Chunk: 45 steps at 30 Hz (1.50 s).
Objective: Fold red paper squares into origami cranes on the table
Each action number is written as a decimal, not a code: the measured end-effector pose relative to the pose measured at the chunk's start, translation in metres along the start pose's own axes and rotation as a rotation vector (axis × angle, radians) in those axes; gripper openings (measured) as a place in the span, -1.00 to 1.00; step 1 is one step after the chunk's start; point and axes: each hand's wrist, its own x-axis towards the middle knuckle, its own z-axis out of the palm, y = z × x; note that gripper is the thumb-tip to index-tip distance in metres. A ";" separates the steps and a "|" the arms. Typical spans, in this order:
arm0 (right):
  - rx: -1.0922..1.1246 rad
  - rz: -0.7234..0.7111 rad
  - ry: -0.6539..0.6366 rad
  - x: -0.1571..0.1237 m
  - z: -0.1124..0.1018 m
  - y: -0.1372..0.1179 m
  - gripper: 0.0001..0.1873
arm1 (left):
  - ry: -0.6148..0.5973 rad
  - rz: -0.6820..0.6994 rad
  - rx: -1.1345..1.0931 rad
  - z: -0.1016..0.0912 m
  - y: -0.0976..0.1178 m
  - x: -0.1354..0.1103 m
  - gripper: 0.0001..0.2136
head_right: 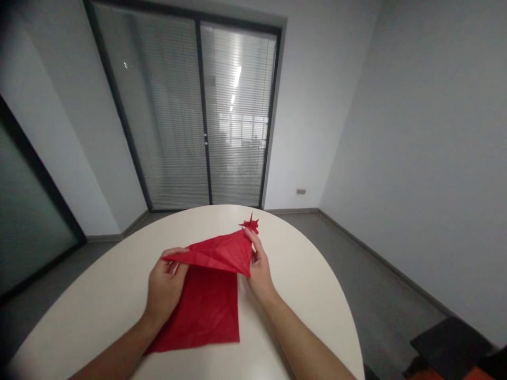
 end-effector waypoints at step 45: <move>-1.150 -0.028 -0.541 -0.013 0.028 -0.016 -0.48 | -0.798 0.107 0.974 0.002 -0.040 -0.014 -0.47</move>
